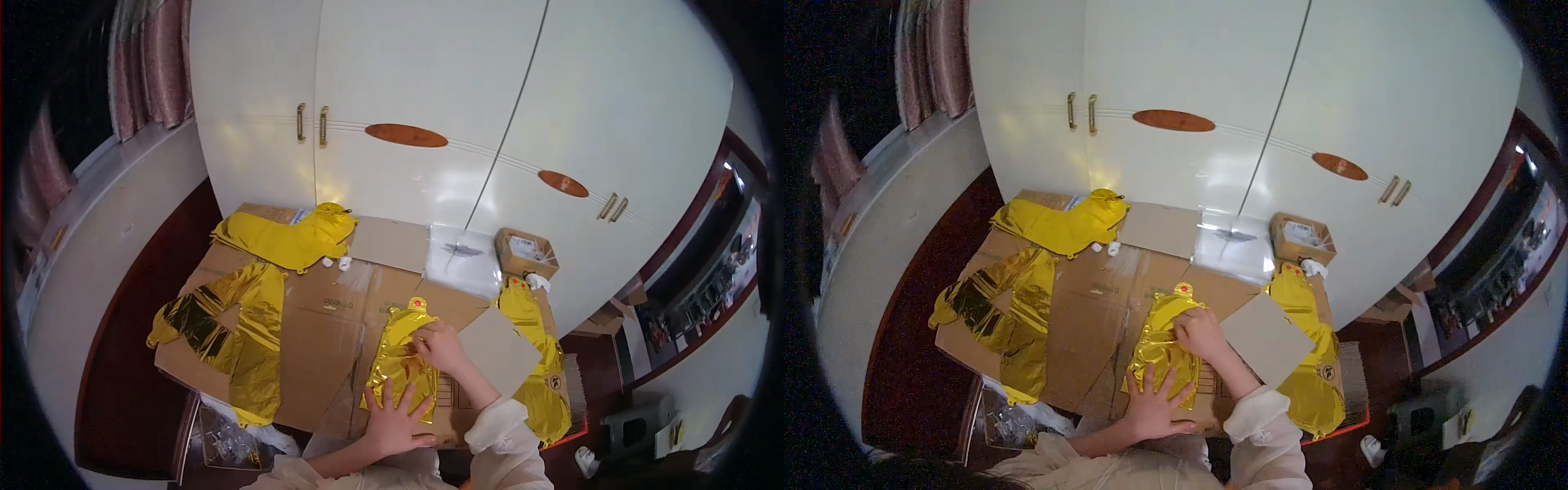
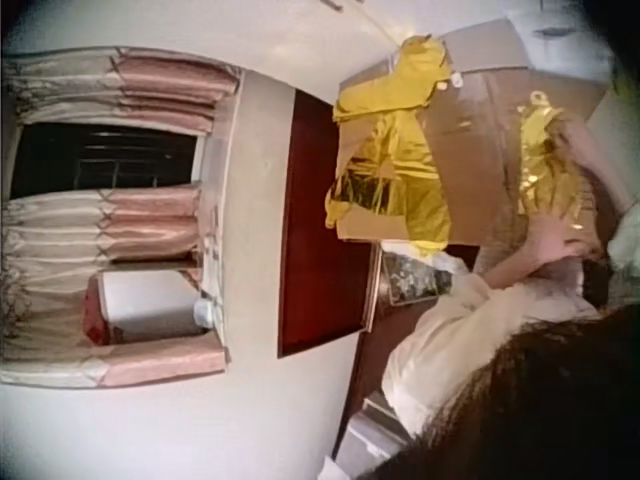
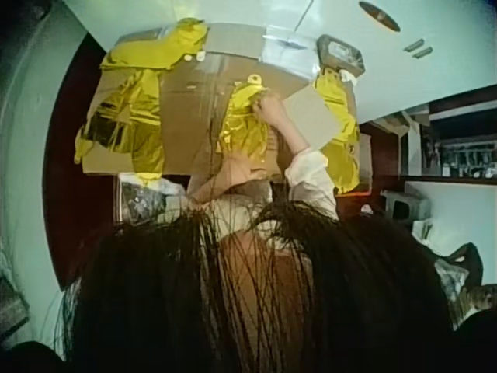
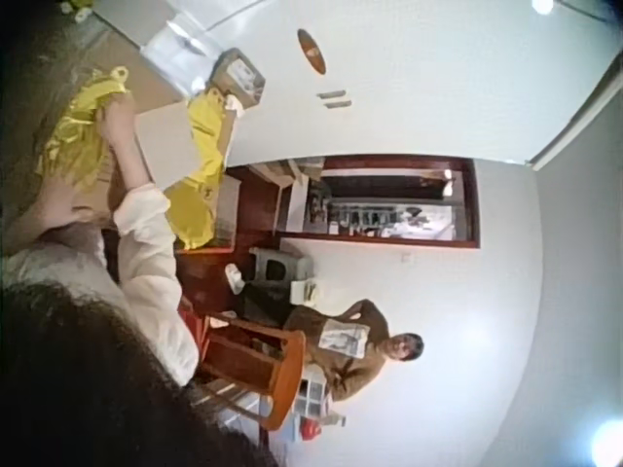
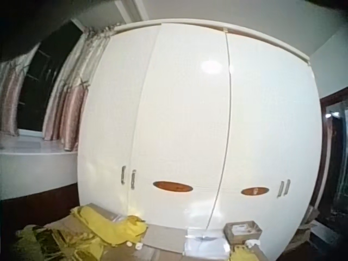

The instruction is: Folding gold foil pouches and applying labels to them on a flat surface.

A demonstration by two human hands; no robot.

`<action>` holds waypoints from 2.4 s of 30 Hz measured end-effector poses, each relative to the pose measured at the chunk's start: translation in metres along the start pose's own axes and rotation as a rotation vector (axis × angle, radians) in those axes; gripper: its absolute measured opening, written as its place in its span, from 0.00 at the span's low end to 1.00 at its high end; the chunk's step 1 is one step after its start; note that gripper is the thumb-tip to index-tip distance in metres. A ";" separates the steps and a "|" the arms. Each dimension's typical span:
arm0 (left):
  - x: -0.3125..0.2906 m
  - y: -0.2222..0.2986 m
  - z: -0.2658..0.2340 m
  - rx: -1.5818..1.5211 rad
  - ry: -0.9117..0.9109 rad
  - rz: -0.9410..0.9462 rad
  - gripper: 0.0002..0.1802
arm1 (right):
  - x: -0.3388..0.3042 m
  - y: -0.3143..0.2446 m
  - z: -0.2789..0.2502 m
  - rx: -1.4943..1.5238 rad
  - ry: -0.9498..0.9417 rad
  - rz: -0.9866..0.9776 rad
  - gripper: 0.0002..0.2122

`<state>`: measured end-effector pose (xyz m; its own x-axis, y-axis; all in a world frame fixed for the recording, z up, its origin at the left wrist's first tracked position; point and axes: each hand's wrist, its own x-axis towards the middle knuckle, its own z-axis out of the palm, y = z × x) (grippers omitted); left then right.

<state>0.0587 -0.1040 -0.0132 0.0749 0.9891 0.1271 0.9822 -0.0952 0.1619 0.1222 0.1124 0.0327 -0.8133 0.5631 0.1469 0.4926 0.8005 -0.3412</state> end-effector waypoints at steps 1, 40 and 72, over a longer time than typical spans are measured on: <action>0.000 0.000 0.000 -0.006 -0.006 0.000 0.48 | 0.013 0.002 0.008 0.013 -0.054 0.022 0.12; 0.000 -0.001 -0.003 -0.024 -0.046 -0.015 0.51 | 0.047 -0.034 0.070 0.135 -0.003 0.296 0.11; 0.001 -0.002 -0.007 -0.013 -0.100 -0.031 0.50 | 0.059 -0.024 0.070 -0.015 0.083 0.196 0.29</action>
<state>0.0553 -0.1040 -0.0064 0.0623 0.9978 0.0238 0.9820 -0.0656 0.1774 0.0403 0.1120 -0.0155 -0.6733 0.7229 0.1550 0.6439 0.6764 -0.3575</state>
